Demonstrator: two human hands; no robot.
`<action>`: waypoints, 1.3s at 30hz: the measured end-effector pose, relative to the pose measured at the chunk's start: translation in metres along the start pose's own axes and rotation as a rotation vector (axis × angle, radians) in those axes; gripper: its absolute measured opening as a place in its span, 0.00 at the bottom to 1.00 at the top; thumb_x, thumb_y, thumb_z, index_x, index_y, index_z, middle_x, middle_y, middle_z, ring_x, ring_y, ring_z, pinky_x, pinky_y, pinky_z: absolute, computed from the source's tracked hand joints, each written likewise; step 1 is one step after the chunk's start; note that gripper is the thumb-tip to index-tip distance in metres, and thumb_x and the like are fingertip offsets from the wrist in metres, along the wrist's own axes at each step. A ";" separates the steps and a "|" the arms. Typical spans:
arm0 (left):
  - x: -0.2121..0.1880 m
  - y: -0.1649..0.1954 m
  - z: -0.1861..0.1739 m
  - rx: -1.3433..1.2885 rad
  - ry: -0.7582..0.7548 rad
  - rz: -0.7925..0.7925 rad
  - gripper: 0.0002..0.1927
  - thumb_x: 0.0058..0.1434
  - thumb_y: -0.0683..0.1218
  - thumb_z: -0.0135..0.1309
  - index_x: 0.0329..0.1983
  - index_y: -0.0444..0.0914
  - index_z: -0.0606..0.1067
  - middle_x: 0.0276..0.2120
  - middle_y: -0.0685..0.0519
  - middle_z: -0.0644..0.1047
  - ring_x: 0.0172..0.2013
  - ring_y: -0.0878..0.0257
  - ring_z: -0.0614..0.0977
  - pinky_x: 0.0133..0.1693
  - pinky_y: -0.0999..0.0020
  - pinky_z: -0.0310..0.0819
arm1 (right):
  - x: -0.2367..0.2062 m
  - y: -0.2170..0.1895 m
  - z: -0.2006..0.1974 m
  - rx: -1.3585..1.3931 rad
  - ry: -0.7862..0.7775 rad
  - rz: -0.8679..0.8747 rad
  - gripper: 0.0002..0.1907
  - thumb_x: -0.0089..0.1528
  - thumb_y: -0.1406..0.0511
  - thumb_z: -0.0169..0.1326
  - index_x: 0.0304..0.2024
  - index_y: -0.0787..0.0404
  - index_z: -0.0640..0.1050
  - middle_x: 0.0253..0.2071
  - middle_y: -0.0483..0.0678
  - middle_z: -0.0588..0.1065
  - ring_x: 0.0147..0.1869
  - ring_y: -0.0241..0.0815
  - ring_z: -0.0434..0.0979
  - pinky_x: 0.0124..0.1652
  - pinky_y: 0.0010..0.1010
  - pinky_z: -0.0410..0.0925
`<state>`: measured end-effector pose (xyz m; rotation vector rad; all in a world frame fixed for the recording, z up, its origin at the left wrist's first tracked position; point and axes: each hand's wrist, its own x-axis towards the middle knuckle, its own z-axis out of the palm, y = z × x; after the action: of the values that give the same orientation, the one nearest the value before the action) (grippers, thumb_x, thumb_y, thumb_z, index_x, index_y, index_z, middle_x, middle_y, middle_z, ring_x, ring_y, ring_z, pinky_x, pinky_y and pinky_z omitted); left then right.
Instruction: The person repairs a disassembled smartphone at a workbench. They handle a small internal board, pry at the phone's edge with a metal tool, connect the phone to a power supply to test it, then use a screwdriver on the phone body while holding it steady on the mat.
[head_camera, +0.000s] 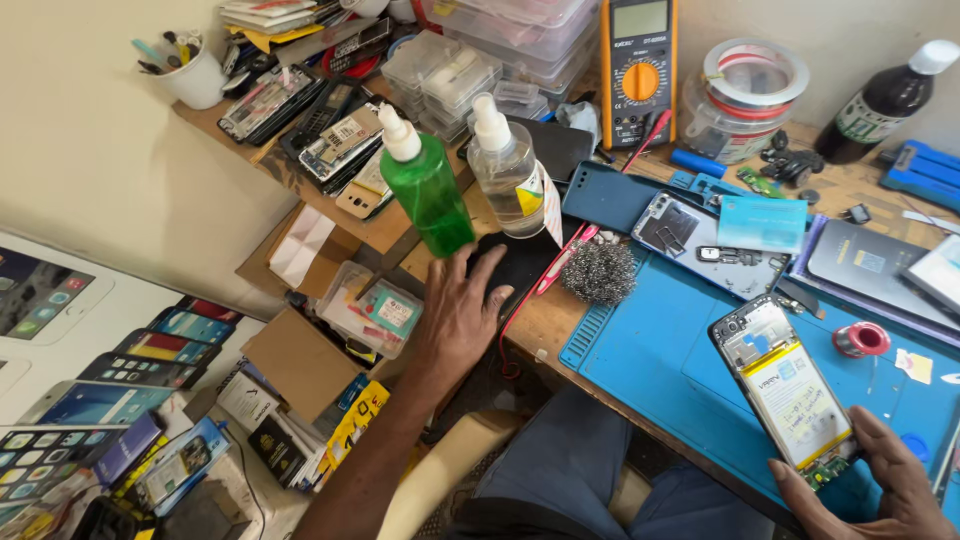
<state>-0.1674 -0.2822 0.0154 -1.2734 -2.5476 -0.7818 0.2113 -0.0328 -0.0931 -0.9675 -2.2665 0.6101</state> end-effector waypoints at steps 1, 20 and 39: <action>0.001 0.000 0.004 0.011 -0.011 -0.035 0.29 0.64 0.50 0.58 0.67 0.36 0.68 0.55 0.39 0.73 0.51 0.42 0.72 0.55 0.45 0.65 | 0.000 -0.003 -0.002 -0.018 -0.002 0.015 0.49 0.44 0.66 0.71 0.66 0.80 0.69 0.51 0.74 0.75 0.65 0.65 0.75 0.64 0.57 0.65; 0.052 0.002 0.026 0.249 -0.109 0.213 0.19 0.58 0.39 0.55 0.53 0.30 0.74 0.44 0.35 0.75 0.46 0.43 0.77 0.46 0.49 0.76 | 0.002 -0.073 -0.027 0.059 0.064 -0.045 0.39 0.52 0.67 0.67 0.63 0.78 0.70 0.50 0.71 0.76 0.61 0.60 0.78 0.61 0.50 0.70; 0.034 0.014 -0.085 0.457 -0.379 0.219 0.11 0.64 0.40 0.48 0.46 0.34 0.78 0.40 0.43 0.75 0.43 0.50 0.79 0.44 0.51 0.76 | -0.006 -0.070 -0.030 0.075 0.047 0.040 0.42 0.52 0.65 0.69 0.66 0.74 0.71 0.56 0.67 0.76 0.64 0.55 0.77 0.61 0.46 0.70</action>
<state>-0.1825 -0.2970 0.1059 -1.6053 -2.5718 0.0986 0.2016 -0.0761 -0.0311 -0.9824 -2.1721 0.6780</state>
